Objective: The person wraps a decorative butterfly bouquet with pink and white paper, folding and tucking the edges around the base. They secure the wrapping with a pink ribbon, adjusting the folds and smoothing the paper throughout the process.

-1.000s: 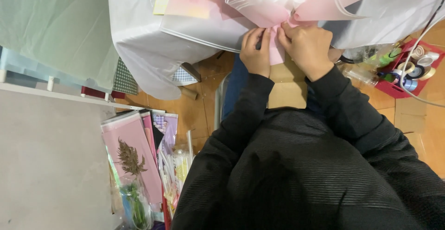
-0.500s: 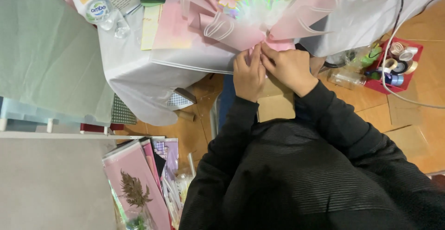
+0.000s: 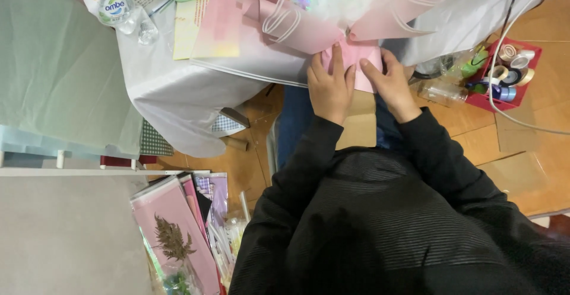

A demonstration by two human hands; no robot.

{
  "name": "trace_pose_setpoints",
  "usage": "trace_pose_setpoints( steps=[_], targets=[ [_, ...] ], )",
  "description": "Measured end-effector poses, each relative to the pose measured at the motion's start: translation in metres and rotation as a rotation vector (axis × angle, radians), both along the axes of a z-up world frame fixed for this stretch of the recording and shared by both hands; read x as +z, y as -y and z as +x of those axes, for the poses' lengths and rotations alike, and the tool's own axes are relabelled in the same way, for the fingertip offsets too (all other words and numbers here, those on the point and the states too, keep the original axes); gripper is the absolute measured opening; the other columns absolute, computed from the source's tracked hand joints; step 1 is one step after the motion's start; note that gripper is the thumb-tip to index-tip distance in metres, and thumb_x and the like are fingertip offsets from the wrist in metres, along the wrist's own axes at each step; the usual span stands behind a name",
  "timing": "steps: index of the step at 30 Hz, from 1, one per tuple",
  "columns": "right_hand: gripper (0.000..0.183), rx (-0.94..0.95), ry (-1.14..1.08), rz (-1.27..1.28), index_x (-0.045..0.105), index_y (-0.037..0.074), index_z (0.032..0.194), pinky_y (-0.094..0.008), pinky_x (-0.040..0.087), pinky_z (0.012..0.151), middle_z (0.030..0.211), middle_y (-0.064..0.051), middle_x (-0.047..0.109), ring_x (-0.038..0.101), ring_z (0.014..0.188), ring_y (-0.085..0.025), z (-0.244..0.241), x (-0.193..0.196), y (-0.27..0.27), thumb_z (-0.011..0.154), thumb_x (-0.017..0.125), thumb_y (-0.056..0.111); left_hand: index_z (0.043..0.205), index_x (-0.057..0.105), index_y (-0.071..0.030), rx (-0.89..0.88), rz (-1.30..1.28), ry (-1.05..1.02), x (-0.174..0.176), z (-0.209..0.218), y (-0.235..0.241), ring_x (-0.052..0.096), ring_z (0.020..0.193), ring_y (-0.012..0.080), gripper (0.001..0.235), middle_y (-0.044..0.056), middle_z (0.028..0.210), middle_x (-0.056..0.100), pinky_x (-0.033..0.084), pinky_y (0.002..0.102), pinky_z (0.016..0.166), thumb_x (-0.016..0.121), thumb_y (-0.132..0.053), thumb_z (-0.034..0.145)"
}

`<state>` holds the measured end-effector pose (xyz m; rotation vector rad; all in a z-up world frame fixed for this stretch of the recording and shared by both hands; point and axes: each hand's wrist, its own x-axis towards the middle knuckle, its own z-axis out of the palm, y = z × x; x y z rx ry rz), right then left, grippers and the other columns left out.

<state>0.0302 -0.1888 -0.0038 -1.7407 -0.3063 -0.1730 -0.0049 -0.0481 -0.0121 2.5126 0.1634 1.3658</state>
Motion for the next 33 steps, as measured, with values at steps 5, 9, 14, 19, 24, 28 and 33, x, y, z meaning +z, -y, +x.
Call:
trace_pose_setpoints(
  steps=[5,9,14,19,24,28,33],
  targets=[
    [0.050,0.101,-0.137,0.060,0.059,-0.002,0.136,-0.043,0.054,0.086,0.116,-0.025,0.065,0.063,0.113,-0.032,0.013,-0.018,-0.006,0.102,0.081,0.028,0.142,0.055,-0.009,0.032,0.015,0.018,-0.003,0.007,-0.002,0.059,0.102,0.0402,0.047,0.027,0.125,0.054,0.052,0.049,0.088,0.049,-0.036,0.105],
    [0.053,0.142,-0.137,0.086,0.055,-0.002,0.138,-0.047,0.059,0.078,0.124,-0.023,0.065,0.067,0.112,-0.036,-0.005,-0.006,-0.029,0.101,0.081,0.025,0.144,0.054,-0.015,0.062,-0.001,0.011,-0.002,-0.001,-0.006,0.057,0.121,0.0422,0.051,0.024,0.132,0.053,0.048,0.056,0.100,0.051,-0.040,0.100],
    [0.044,0.182,-0.182,0.105,0.057,0.005,0.139,-0.040,0.062,0.060,0.123,-0.013,0.069,0.073,0.097,-0.026,-0.008,-0.001,-0.034,0.103,0.075,0.024,0.145,0.053,-0.020,0.053,-0.020,0.027,-0.014,0.004,-0.009,0.052,0.136,0.0468,0.058,0.027,0.145,0.049,0.039,0.067,0.113,0.054,-0.052,0.096],
    [0.056,0.269,-0.205,0.076,0.047,-0.005,0.147,-0.055,0.058,0.086,0.130,-0.029,0.061,0.064,0.117,-0.046,0.002,-0.014,-0.032,0.102,0.075,0.014,0.141,0.053,-0.022,0.125,-0.001,0.116,-0.020,0.012,-0.013,0.058,0.127,0.0437,0.041,0.026,0.138,0.053,0.045,0.056,0.106,0.050,-0.041,0.104],
    [0.060,0.494,-0.208,-0.733,0.055,-0.005,0.141,-0.065,0.055,0.090,0.119,-0.035,0.067,0.064,0.113,-0.055,-0.026,0.064,0.000,0.095,0.072,0.029,0.141,0.052,-0.025,0.154,0.000,0.134,-0.024,0.016,-0.013,0.058,0.125,0.0417,0.040,0.026,0.137,0.054,0.045,0.053,0.103,0.048,-0.043,0.106],
    [0.038,0.637,0.181,-1.284,0.075,0.013,0.119,-0.055,0.062,0.072,0.089,-0.010,0.079,0.077,0.086,-0.039,-0.083,0.162,0.004,0.095,0.063,0.039,0.141,0.052,-0.027,0.202,0.041,0.128,-0.030,0.019,-0.015,0.060,0.123,0.0405,0.042,0.025,0.133,0.056,0.047,0.051,0.100,0.046,-0.048,0.106],
    [0.009,0.375,0.985,-0.760,0.068,0.015,0.110,-0.035,0.051,0.075,0.106,-0.001,0.066,0.065,0.099,-0.025,-0.051,0.166,-0.073,0.102,0.072,0.017,0.140,0.049,-0.039,0.264,-0.138,0.019,-0.019,0.014,-0.009,0.058,0.131,0.0333,0.044,0.015,0.138,0.057,0.047,0.047,0.107,0.022,-0.056,0.109]
  ],
)
